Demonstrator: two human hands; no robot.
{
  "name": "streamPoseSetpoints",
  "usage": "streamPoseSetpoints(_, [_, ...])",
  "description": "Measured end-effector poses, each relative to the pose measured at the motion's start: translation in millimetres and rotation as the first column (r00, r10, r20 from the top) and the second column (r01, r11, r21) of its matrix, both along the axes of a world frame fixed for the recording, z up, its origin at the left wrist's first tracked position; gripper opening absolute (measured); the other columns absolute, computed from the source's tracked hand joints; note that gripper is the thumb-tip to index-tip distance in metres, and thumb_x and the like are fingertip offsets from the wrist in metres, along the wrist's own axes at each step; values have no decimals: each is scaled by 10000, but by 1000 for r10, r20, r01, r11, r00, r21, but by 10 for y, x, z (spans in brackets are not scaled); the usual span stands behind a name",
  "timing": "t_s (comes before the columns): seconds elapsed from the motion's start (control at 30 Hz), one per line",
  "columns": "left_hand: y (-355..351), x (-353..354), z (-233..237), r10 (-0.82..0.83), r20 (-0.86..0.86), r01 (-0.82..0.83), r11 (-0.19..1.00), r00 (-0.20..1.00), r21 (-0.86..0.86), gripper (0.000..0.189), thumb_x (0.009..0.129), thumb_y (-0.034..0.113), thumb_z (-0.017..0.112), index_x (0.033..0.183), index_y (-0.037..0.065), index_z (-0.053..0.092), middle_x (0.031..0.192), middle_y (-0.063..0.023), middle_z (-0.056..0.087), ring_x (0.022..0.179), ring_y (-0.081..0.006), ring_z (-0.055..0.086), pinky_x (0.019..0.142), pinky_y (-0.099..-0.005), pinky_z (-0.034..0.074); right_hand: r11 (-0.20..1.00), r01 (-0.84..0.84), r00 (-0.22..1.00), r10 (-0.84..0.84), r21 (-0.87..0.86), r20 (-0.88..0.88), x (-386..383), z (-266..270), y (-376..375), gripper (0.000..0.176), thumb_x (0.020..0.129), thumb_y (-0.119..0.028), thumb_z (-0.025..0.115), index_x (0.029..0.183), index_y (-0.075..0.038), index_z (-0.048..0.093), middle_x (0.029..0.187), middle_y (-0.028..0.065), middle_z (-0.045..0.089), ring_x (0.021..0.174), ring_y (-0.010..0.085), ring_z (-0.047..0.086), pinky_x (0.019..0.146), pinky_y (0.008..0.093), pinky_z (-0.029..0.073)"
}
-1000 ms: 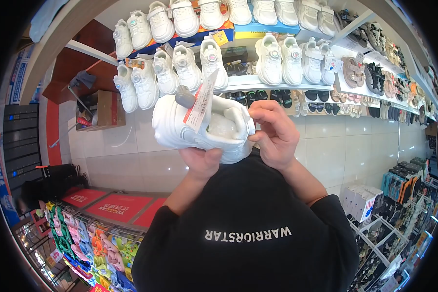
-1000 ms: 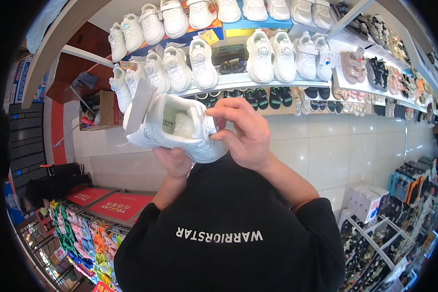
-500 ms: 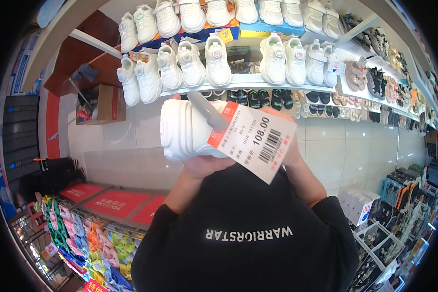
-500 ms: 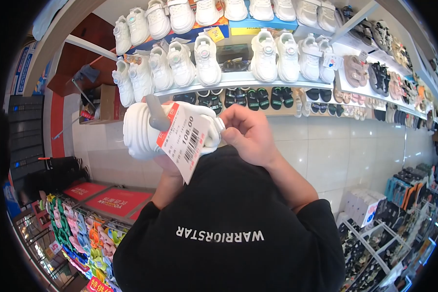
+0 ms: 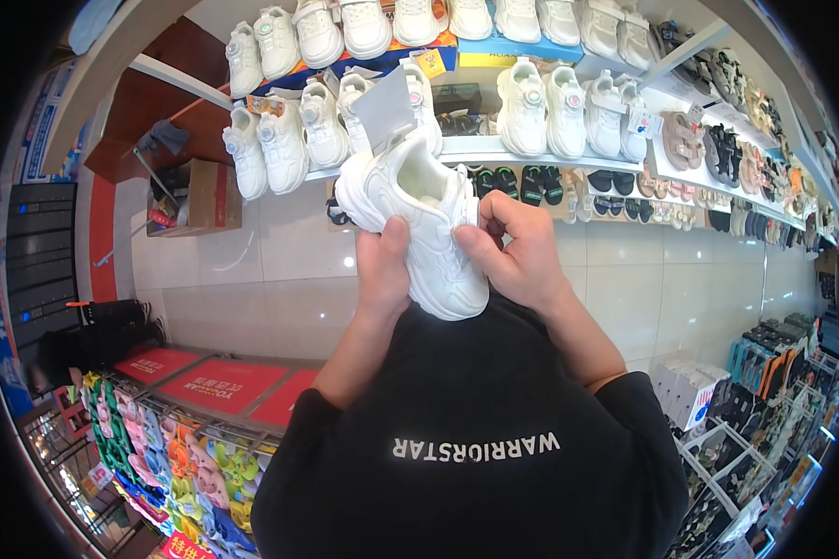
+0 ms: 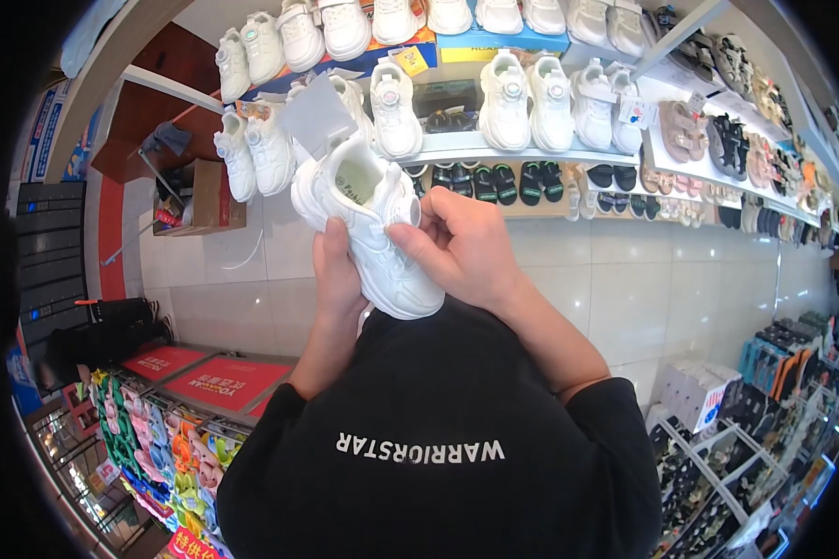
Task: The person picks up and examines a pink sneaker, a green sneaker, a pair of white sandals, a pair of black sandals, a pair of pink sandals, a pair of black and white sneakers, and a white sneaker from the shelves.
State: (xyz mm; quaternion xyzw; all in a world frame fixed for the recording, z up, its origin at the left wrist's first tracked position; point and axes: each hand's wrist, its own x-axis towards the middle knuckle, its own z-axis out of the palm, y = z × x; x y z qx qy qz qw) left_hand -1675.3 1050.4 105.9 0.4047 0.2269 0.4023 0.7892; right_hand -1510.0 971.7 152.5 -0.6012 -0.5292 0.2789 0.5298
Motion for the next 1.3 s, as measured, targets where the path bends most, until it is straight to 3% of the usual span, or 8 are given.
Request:
streamPoseSetpoints(0.23, [26,84,36,1,-51,-2,1000,999,-19,602,1022,394,493,1403,-56,373,1304,-192,563,1147,-252,613,959,-392,515,965,212,963,-233,153,138,15,238,25,169,780,-122,773,829,-38,635,850,77,590,689,160,608,574,293,474])
streamPoseSetpoints(0.5, [104,111,40,-63,-131,50,994,989,-100,470,991,207,585,1357,-53,446,1266,-137,590,1114,-188,603,953,-338,490,988,41,801,-123,150,586,202,300,21,139,739,-46,738,844,-60,648,892,65,600,728,219,639,608,345,519])
streamPoseSetpoints(0.63, [175,70,-14,-185,-147,164,976,972,-142,449,1000,227,576,1339,-49,472,1220,-130,619,1072,-186,627,914,-329,510,991,-126,709,52,53,704,400,392,52,159,737,-42,750,848,-55,637,897,33,601,722,200,636,581,329,501])
streamPoseSetpoints(0.7, [193,51,-10,-313,-149,267,926,938,-267,443,1012,274,557,1317,-43,496,1179,-124,642,1030,-184,650,870,-328,532,972,-234,555,156,-26,817,445,431,84,148,757,-75,716,845,-49,600,889,43,582,721,213,628,579,337,500])
streamPoseSetpoints(0.9, [234,49,19,-376,-136,310,883,917,-351,492,1036,367,487,1307,-43,501,1166,-138,650,1014,-203,667,865,-347,551,938,-346,483,181,-4,857,516,456,212,113,760,-95,654,845,-56,590,903,48,578,724,216,625,577,344,504])
streamPoseSetpoints(1.13, [255,67,-47,-383,112,389,796,917,-464,545,1057,403,395,1378,-36,434,1237,-174,620,1062,-236,659,904,-383,554,915,-386,541,120,119,833,456,483,319,131,755,-103,648,872,-59,610,883,63,604,734,216,642,570,328,522])
streamPoseSetpoints(1.23, [223,67,-124,-372,250,448,762,894,-468,602,1054,483,298,1416,15,411,1245,-184,617,1078,-281,658,895,-426,569,910,-331,629,14,250,778,395,485,301,154,696,-65,681,832,-19,624,861,71,608,739,214,654,623,329,551])
streamPoseSetpoints(1.3, [193,70,-119,-359,248,432,813,900,-389,626,1045,513,283,1431,34,402,1269,-185,602,1082,-280,655,889,-428,577,905,-134,811,-135,404,570,361,471,274,192,708,-41,726,893,-42,678,843,62,611,696,209,647,588,319,535])
